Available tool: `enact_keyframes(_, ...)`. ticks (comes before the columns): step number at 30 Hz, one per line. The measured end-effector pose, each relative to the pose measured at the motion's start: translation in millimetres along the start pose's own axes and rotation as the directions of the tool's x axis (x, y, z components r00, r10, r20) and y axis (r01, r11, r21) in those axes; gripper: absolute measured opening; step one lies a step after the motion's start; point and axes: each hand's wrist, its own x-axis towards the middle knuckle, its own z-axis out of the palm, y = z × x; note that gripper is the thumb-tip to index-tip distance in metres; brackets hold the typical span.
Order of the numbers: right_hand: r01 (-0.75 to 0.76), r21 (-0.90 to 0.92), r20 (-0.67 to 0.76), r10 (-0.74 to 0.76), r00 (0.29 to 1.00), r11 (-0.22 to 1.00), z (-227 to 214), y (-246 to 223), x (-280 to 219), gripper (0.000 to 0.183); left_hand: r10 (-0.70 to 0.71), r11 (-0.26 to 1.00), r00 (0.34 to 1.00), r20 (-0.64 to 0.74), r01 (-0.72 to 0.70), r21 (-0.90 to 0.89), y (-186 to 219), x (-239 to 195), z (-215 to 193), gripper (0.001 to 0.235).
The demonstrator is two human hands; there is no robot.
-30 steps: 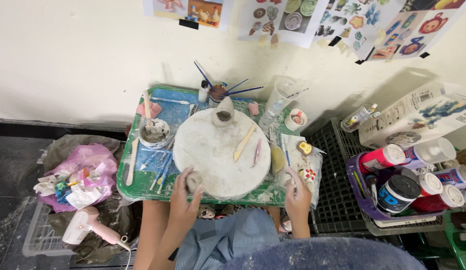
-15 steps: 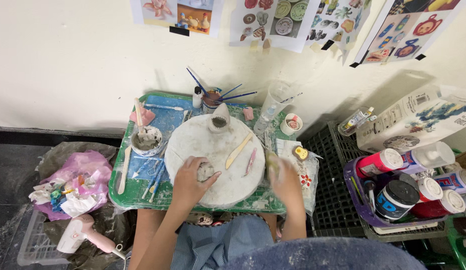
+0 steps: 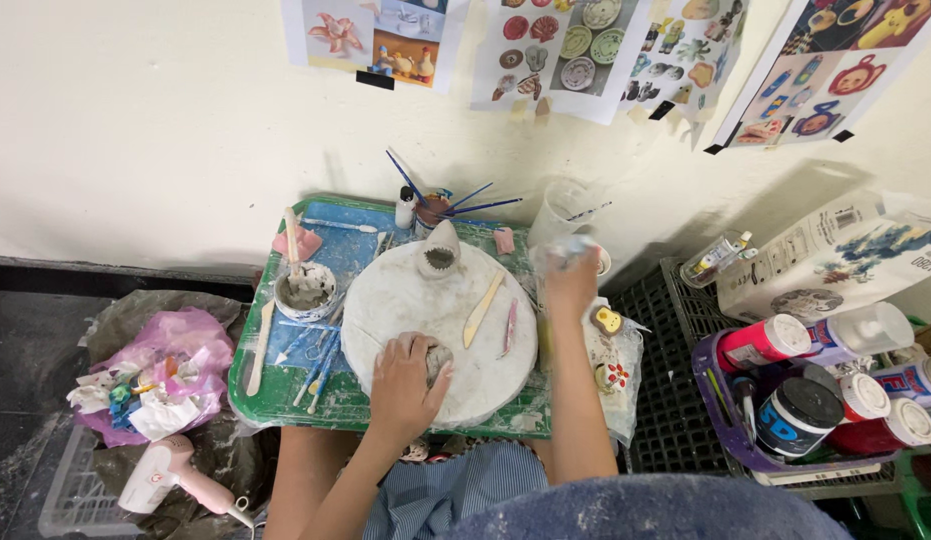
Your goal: The person molds clay by hand and with wooden tools into a shark head and small figurines, wipes the surfaces with a sponge, and paints details onto the objects using a brush and a palette.
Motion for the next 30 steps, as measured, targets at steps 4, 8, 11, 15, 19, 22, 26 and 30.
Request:
enact_keyframes(4,0.224,0.481,-0.368,-0.036,0.929,0.848,-60,24,-33,0.052,-0.029,1.000,0.995,0.094,0.029,0.000,-5,0,-3,0.049)
enact_keyframes(8,0.105,0.990,-0.120,0.179,0.976,0.094,-92,32,-113,0.024,-0.151,0.981,0.963,0.222,0.173,-0.084,-12,-7,-6,0.060)
enact_keyframes(11,-0.477,0.703,0.454,-0.183,0.872,-0.527,-85,9,-178,0.028,0.106,0.994,0.994,-0.002,-0.106,-0.018,-13,-11,-1,0.066)
enact_keyframes(15,-0.513,0.801,0.564,-0.100,0.820,0.309,-90,-47,-221,0.061,0.054,0.998,0.992,0.118,-0.055,0.012,-16,-15,-6,0.082)
enact_keyframes(19,-0.492,0.697,0.662,-0.206,0.720,0.522,-124,-78,-228,0.075,0.078,0.996,0.984,0.159,-0.069,-0.062,-18,-25,-13,0.085)
enact_keyframes(22,0.081,0.626,0.342,-0.365,0.866,0.776,-138,-87,-231,0.076,0.115,0.992,0.975,0.189,-0.102,-0.077,-19,-15,-20,0.083)
enact_keyframes(26,-0.106,0.532,0.453,-0.177,0.874,0.840,-153,-67,-239,0.078,0.219,0.974,0.959,0.178,-0.202,-0.106,-10,-1,-12,0.075)
enact_keyframes(30,-0.114,0.555,0.401,-0.145,0.904,0.824,-157,-41,-239,0.078,0.173,0.984,0.977,0.127,-0.167,-0.055,4,1,0,0.059)
